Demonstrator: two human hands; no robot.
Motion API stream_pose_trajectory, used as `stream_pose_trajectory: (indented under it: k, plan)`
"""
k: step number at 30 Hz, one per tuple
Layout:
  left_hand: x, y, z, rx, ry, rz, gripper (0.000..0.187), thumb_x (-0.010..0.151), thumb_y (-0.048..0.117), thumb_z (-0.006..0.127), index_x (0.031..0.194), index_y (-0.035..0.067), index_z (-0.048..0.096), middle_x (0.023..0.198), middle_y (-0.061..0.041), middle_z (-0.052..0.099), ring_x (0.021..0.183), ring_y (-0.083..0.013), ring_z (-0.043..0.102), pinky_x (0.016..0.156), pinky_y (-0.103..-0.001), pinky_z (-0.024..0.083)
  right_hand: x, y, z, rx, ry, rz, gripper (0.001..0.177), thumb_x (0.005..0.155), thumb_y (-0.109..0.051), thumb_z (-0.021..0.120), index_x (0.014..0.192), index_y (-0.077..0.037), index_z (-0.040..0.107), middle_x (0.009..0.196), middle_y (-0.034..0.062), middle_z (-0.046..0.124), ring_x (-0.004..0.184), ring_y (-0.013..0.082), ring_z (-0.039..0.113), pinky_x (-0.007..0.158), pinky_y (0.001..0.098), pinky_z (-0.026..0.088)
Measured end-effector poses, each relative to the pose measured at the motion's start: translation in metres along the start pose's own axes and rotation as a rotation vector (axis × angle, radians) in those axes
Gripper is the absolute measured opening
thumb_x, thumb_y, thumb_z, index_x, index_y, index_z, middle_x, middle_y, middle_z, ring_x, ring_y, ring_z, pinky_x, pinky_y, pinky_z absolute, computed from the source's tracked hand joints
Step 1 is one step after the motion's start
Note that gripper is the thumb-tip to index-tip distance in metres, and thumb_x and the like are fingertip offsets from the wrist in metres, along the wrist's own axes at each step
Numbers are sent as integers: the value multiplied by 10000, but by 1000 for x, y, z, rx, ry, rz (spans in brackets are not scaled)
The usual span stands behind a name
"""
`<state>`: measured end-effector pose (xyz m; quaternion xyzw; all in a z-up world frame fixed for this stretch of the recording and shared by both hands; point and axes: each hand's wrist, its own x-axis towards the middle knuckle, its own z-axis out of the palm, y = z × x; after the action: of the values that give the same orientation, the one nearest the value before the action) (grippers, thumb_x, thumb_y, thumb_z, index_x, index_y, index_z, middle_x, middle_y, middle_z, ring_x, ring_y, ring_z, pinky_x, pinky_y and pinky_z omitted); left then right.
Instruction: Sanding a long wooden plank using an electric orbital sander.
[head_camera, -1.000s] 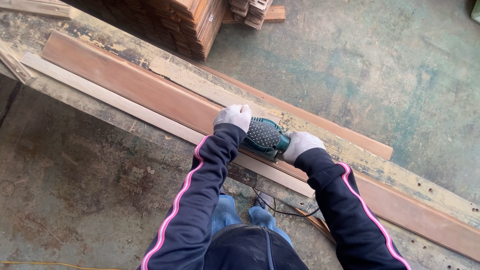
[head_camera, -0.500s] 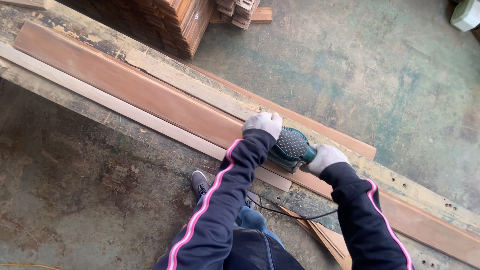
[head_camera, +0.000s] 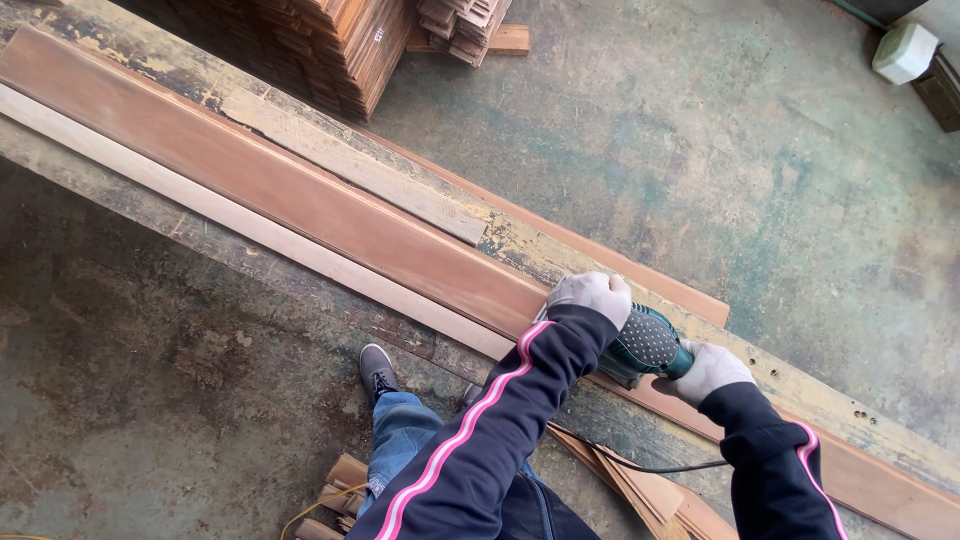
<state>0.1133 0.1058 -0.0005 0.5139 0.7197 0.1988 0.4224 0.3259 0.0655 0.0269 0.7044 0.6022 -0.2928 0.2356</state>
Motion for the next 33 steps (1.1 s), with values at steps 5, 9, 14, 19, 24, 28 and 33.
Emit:
stream_pose_trajectory:
  k: [5,9,14,19,24,28,33]
  plan:
    - [-6,5,9,-7,-19,-1,467,939,378,457,900,41,777,944,-240,744,957,-410,721,882,-508,542,-1,14,4,-16,2,-9,488,628,-432,899,991,-124,794,906,146,803,898,307,776,870,402,592]
    - [-4,1,2,-12,-34,-16,485,943,384,435,916,47,783,968,-232,749,967,-410,722,890,-506,547,-6,-1,-3,-11,-9,-10,491,633,-428,894,1017,-141,789,918,140,803,912,308,773,878,405,589]
    - [3,-11,-14,35,-32,-24,493,942,387,429,935,47,786,991,-231,749,987,-413,710,908,-512,533,-5,-23,-6,-24,-24,-30,502,647,-441,880,1076,-200,784,948,124,799,944,313,761,894,412,580]
    - [11,-22,-29,18,-40,-54,498,958,386,408,953,58,782,1019,-225,744,1000,-414,708,912,-512,528,-2,-46,-8,-27,-31,-34,509,658,-445,877,1094,-202,782,957,123,804,953,311,766,901,409,583]
    - [18,-34,-46,7,-9,-39,493,943,389,413,945,62,782,1001,-217,744,981,-412,705,897,-511,528,-1,-67,-12,-17,-31,-65,510,656,-426,875,1110,-214,780,966,124,802,963,316,759,907,411,576]
    - [26,-45,-56,18,31,-31,498,947,387,403,934,72,788,987,-206,750,963,-408,714,886,-508,538,-1,-88,-18,-9,-22,-83,519,654,-408,875,1130,-228,772,977,125,797,974,319,754,908,415,574]
    - [32,-51,-80,49,33,-85,486,946,387,412,947,80,789,979,-211,749,954,-403,718,884,-506,538,2,-113,-22,-19,-25,-102,505,659,-397,870,1131,-245,776,981,115,799,987,317,752,912,419,573]
